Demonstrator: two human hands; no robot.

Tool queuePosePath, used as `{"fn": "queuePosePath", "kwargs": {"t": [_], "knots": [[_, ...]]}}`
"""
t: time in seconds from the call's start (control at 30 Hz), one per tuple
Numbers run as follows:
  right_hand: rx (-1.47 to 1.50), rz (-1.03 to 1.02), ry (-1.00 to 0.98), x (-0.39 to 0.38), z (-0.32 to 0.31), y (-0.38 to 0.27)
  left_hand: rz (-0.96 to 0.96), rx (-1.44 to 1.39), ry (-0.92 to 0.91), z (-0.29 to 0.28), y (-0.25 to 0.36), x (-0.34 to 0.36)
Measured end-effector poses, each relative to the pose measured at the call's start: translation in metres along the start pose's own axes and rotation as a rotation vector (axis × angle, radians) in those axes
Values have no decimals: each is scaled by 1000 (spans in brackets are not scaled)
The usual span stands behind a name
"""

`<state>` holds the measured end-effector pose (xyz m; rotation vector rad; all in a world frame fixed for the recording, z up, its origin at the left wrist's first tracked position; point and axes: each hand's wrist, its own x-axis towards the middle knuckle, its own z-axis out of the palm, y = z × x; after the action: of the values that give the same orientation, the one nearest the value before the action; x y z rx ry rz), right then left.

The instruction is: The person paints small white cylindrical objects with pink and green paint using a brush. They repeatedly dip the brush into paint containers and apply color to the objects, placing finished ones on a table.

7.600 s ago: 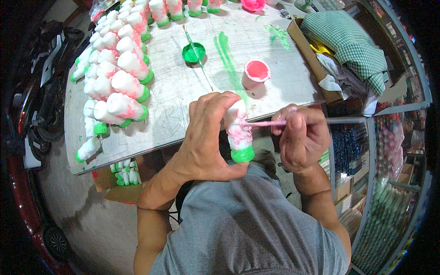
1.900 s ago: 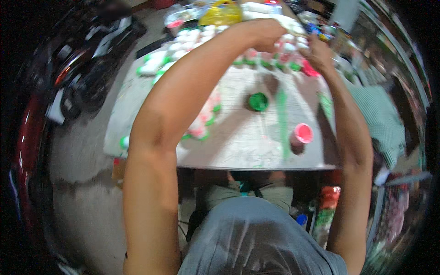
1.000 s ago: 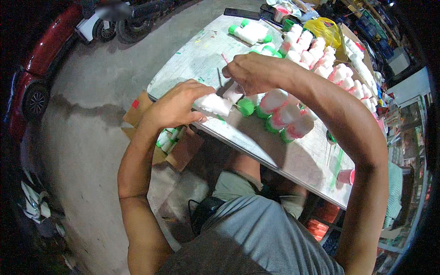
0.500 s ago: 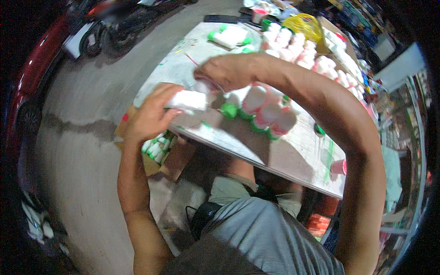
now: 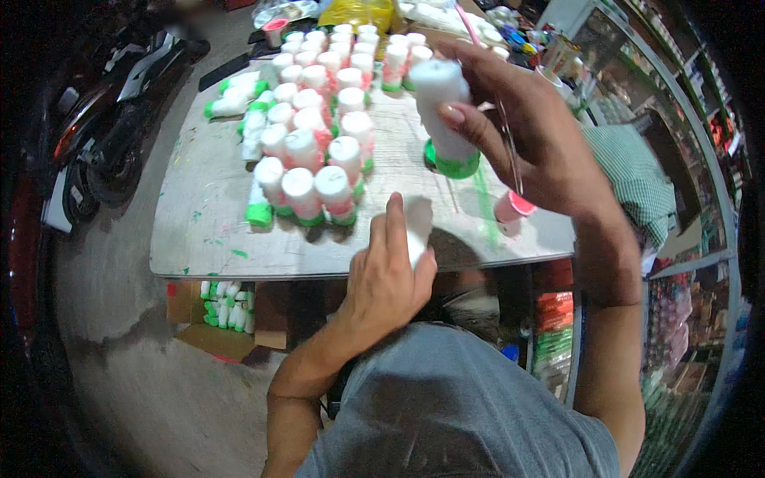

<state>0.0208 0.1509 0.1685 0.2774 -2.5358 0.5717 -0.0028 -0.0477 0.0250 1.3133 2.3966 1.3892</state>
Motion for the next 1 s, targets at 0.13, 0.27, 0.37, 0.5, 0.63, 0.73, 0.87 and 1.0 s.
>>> {"fn": "queuePosePath", "kwargs": {"t": [0.13,0.27,0.37,0.5,0.63,0.73,0.87,1.0], "knots": [[161,234,-1,-52,-5,14,26,302,76,42,-14,30],[355,283,50,-79,-5,27,90,434,148,45,-17,37],[586,323,79,-92,-6,43,85,441,135,37,-11,37],[835,324,143,-96,-3,56,180,437,136,24,8,37],[872,355,202,-98,-2,51,466,153,146,14,35,54],[661,403,206,-106,-5,42,651,78,132,17,47,80],[589,427,284,-114,-7,33,646,-105,80,28,45,87],[1121,439,277,-126,-2,40,706,-192,87,37,43,90]]}}
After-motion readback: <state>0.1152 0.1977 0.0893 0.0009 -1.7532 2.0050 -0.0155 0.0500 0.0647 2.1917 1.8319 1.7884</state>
